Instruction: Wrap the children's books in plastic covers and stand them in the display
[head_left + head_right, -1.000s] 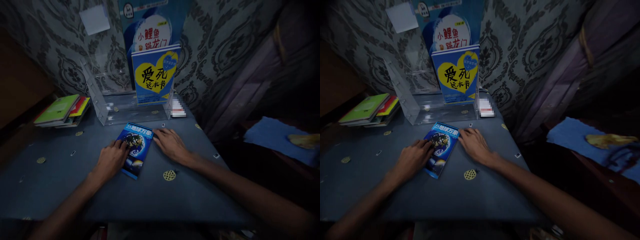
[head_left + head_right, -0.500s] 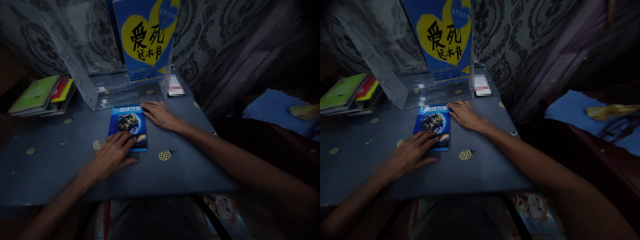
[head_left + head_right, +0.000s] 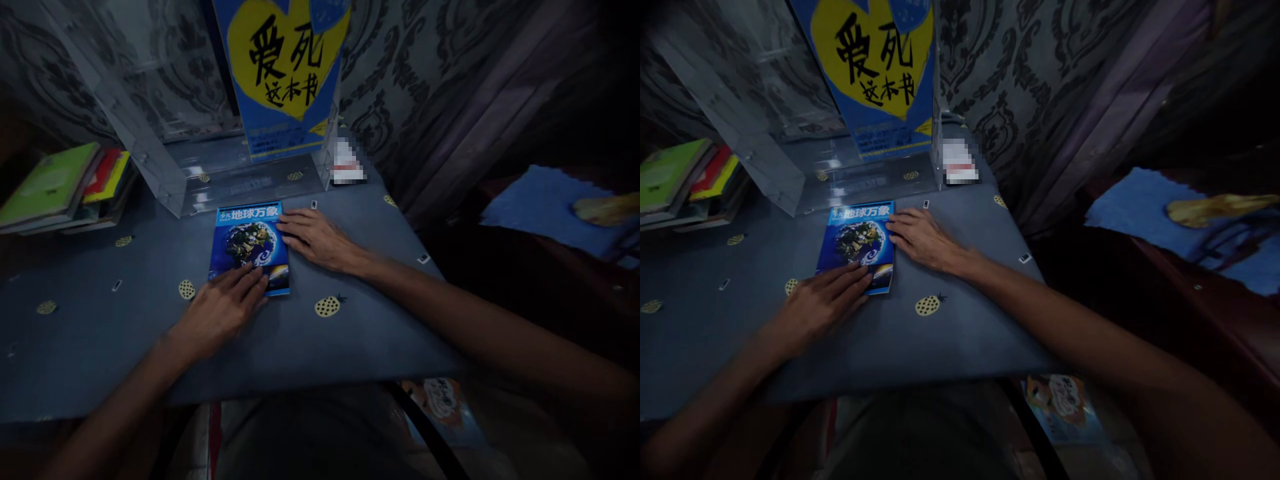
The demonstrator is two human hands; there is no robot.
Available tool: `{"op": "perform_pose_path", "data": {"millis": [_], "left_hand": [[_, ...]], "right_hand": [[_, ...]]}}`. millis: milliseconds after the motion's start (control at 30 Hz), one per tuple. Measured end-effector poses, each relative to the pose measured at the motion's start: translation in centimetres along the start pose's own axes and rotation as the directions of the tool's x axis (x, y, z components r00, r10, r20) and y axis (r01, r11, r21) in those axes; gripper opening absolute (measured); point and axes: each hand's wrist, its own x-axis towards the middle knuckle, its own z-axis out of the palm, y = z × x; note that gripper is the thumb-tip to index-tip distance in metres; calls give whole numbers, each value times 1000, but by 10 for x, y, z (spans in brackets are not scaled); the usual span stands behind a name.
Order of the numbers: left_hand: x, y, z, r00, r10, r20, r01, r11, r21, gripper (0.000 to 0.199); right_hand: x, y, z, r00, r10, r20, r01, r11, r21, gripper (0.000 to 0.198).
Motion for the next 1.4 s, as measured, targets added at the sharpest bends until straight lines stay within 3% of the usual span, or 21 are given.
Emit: {"op": "perform_pose_path", "data": {"millis": [167, 333, 433, 567, 800, 933, 1100, 1267, 1400], "left_hand": [[0, -3, -2, 996, -41, 75, 47, 996, -72, 34], [0, -3, -3, 993, -49, 103, 59, 994, -97, 33], [1, -1, -2, 998, -38, 51, 41, 997, -69, 32], [0, 4, 2, 994, -84, 63, 88, 994, -64, 30], [5, 2, -4, 994, -97, 46, 100, 992, -74, 26], [20, -10, -2, 987, -131, 94, 146, 975, -170, 25], [54, -34, 24, 986, -121, 117, 141, 972, -185, 33], [86, -56, 45, 977, -166, 136, 183, 975, -125, 42], [98, -65, 50, 972, -186, 146, 206, 969, -134, 42]], "right_hand": [[-8, -14, 0, 1000, -23, 1, 23, 998, 53, 37], [-20, -33, -5, 998, 35, 49, -38, 998, 56, 40], [-27, -40, -6, 993, 48, 111, -51, 998, 27, 60], [-33, -44, -3, 984, 27, 175, -27, 1000, -3, 95], [-34, -44, -2, 976, 37, 214, -33, 999, -22, 101], [-33, -47, -4, 981, 56, 186, -54, 998, -14, 100], [-34, -52, -6, 984, 125, 129, -130, 991, 28, 117], [-33, -51, -8, 972, 142, 188, -147, 989, 12, 123], [-32, -50, -9, 963, 136, 233, -144, 990, 15, 115]]}}
